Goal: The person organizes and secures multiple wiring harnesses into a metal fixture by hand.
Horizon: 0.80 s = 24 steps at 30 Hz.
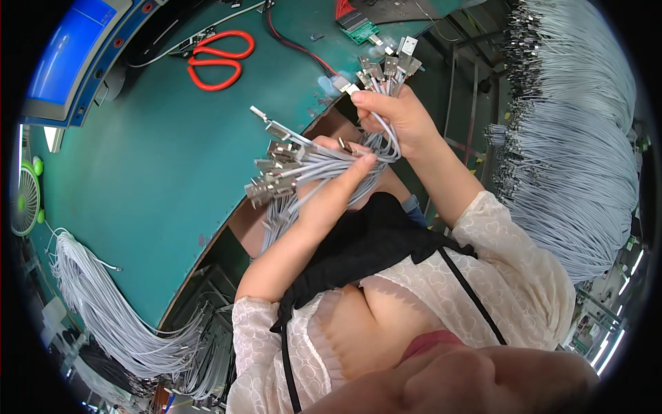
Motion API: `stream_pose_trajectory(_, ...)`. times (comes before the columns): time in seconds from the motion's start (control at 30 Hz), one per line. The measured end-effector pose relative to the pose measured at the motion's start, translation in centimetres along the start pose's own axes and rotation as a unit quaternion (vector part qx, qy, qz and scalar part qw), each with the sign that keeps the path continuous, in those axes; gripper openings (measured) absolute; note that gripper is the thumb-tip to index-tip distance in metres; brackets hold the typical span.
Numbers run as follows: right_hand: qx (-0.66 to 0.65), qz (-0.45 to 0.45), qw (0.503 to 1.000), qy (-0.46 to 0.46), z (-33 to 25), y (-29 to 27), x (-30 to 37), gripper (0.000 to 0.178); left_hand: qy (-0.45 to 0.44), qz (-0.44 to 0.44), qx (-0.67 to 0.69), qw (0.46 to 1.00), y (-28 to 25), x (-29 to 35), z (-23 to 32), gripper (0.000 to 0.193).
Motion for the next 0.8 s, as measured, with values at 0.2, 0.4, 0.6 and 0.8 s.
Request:
stream_pose_trajectory(0.2,0.004,-0.014,1.000,-0.012,-0.34,0.65,-0.02,0.013,0.021,0.039,0.183,0.982,0.25,-0.87,-0.12,0.025)
stream_pose_trajectory(0.4,0.005,-0.004,1.000,0.000,-0.30,0.65,0.11,0.012,0.007,0.091,0.199,0.976,0.05,-0.88,-0.09,0.026)
stream_pose_trajectory(0.6,0.009,-0.013,1.000,0.000,-0.32,0.42,-0.19,0.013,0.020,0.102,0.207,0.973,0.04,-0.76,0.06,0.026)
stream_pose_trajectory(0.8,0.041,-0.027,0.999,-0.001,-0.34,0.63,-0.13,0.014,0.025,0.105,0.206,0.973,-0.26,-0.49,-0.12,0.025)
Point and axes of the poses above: each hand's wrist, its own x-axis away from the middle knuckle, its own y-axis out of the palm, z = x × y, the point moved 7 cm from there along -x, towards the middle knuckle, and after that the axes turned 7 degrees about -y, right-handed, at the moved point
